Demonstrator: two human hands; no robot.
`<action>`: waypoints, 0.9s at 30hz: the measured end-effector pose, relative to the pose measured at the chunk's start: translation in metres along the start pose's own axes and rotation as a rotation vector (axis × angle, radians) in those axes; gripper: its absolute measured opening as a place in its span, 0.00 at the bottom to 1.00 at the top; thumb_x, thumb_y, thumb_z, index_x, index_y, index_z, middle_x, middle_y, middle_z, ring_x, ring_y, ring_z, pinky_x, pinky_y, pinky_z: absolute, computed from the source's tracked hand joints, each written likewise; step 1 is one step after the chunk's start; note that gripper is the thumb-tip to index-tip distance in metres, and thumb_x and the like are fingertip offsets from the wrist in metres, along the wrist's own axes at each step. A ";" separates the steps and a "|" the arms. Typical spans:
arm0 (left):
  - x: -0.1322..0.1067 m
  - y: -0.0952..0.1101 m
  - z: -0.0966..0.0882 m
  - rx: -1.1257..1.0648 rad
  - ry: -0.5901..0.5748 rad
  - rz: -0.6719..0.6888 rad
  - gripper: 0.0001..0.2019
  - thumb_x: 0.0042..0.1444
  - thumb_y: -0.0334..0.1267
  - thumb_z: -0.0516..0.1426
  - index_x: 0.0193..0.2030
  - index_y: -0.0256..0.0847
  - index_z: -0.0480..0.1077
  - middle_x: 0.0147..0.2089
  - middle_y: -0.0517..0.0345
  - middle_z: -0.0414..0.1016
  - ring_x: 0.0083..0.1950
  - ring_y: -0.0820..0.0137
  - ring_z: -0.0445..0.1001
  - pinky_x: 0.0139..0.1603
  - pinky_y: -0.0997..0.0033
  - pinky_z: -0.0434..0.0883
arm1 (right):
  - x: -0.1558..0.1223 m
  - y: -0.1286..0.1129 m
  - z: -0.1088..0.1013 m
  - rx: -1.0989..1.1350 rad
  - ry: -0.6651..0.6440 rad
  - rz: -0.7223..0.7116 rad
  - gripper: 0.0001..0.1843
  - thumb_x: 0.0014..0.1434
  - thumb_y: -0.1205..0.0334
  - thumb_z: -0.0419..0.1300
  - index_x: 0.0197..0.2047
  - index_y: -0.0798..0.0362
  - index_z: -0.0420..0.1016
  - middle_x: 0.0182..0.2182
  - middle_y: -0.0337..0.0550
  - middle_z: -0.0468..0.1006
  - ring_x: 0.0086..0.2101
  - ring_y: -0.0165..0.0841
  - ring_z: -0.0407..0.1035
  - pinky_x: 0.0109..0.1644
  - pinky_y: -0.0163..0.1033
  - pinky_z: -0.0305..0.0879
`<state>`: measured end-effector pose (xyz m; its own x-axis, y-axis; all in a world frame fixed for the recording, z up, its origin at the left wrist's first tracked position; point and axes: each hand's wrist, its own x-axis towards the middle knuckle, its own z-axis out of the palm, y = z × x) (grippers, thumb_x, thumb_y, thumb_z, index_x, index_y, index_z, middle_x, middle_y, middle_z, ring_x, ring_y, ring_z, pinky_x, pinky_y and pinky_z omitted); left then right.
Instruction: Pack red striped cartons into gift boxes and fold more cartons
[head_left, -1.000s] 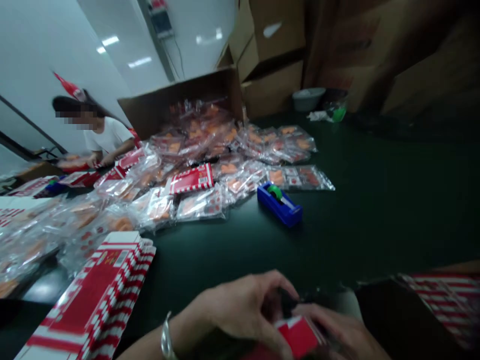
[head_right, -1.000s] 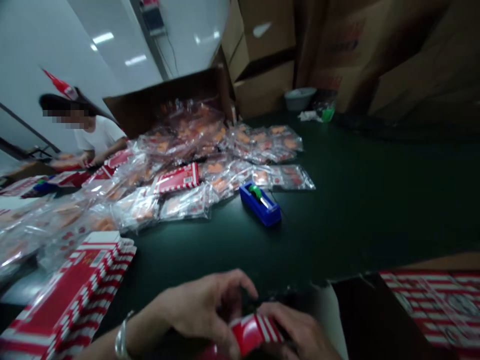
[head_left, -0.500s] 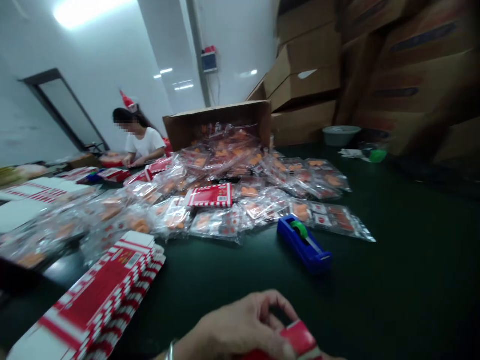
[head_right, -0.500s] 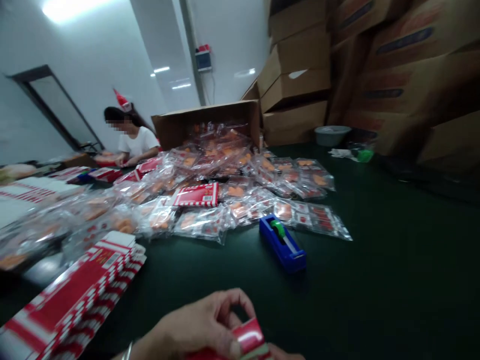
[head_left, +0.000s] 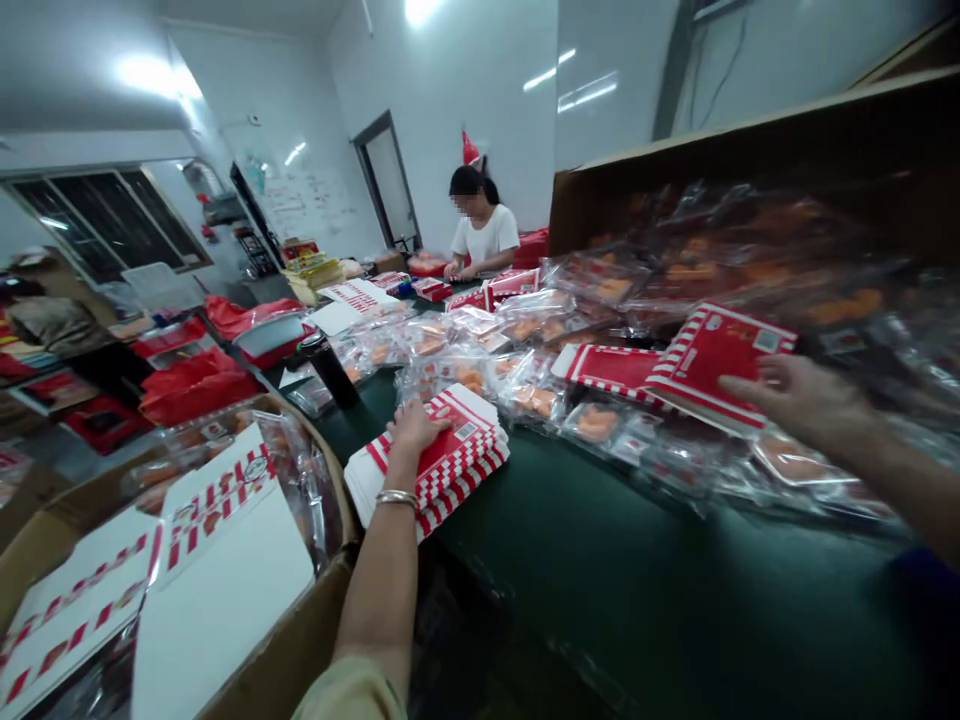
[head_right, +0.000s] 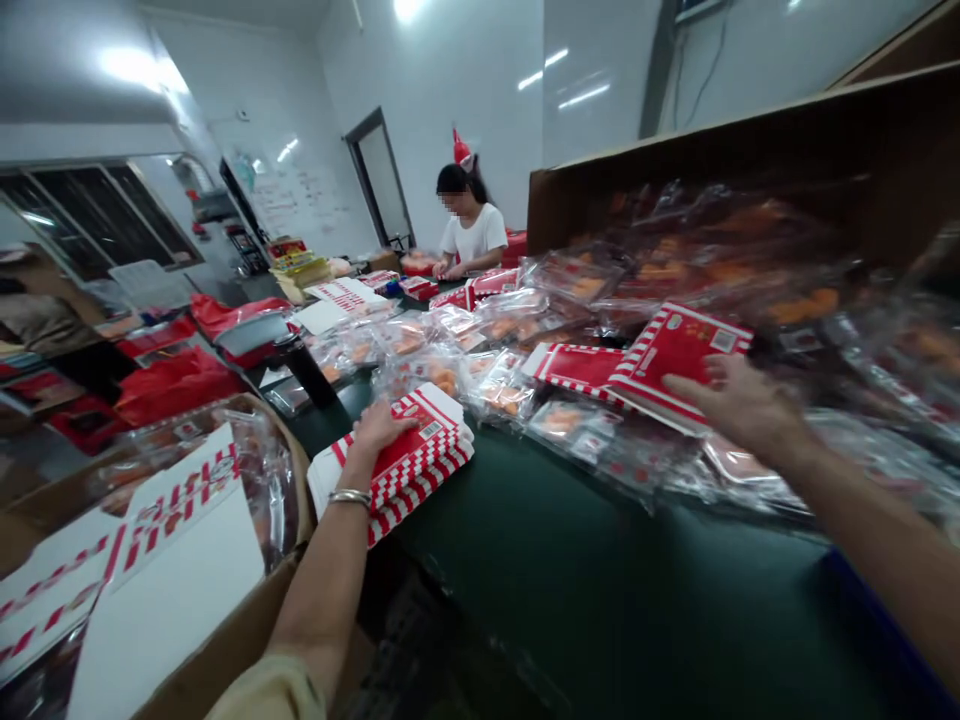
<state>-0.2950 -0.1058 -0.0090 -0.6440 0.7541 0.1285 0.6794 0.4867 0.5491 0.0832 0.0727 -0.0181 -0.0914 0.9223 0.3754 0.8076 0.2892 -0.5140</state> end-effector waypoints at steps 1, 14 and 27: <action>0.012 -0.011 -0.001 0.000 0.002 -0.033 0.21 0.41 0.37 0.69 0.40 0.32 0.67 0.50 0.33 0.72 0.58 0.40 0.64 0.55 0.41 0.59 | -0.012 -0.005 0.011 0.037 -0.055 -0.029 0.25 0.54 0.50 0.58 0.46 0.63 0.73 0.41 0.65 0.78 0.38 0.49 0.75 0.39 0.49 0.71; -0.064 0.059 0.008 -0.904 -0.221 0.271 0.09 0.56 0.42 0.57 0.38 0.42 0.60 0.36 0.59 0.75 0.35 0.70 0.76 0.41 0.66 0.73 | -0.151 -0.095 0.018 1.098 -0.629 0.048 0.39 0.52 0.46 0.63 0.62 0.50 0.56 0.55 0.54 0.70 0.53 0.47 0.67 0.53 0.52 0.68; -0.164 0.071 0.100 -0.673 -0.336 0.439 0.23 0.51 0.35 0.60 0.55 0.40 0.64 0.53 0.47 0.70 0.54 0.60 0.70 0.57 0.55 0.65 | -0.206 -0.033 -0.072 0.586 -0.696 0.098 0.12 0.59 0.53 0.57 0.42 0.51 0.70 0.34 0.41 0.79 0.32 0.37 0.75 0.32 0.37 0.72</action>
<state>-0.1059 -0.1505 -0.0737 -0.1624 0.9543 0.2508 0.4214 -0.1627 0.8921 0.1175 -0.1450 -0.0233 -0.5224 0.8407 -0.1423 0.4224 0.1102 -0.8997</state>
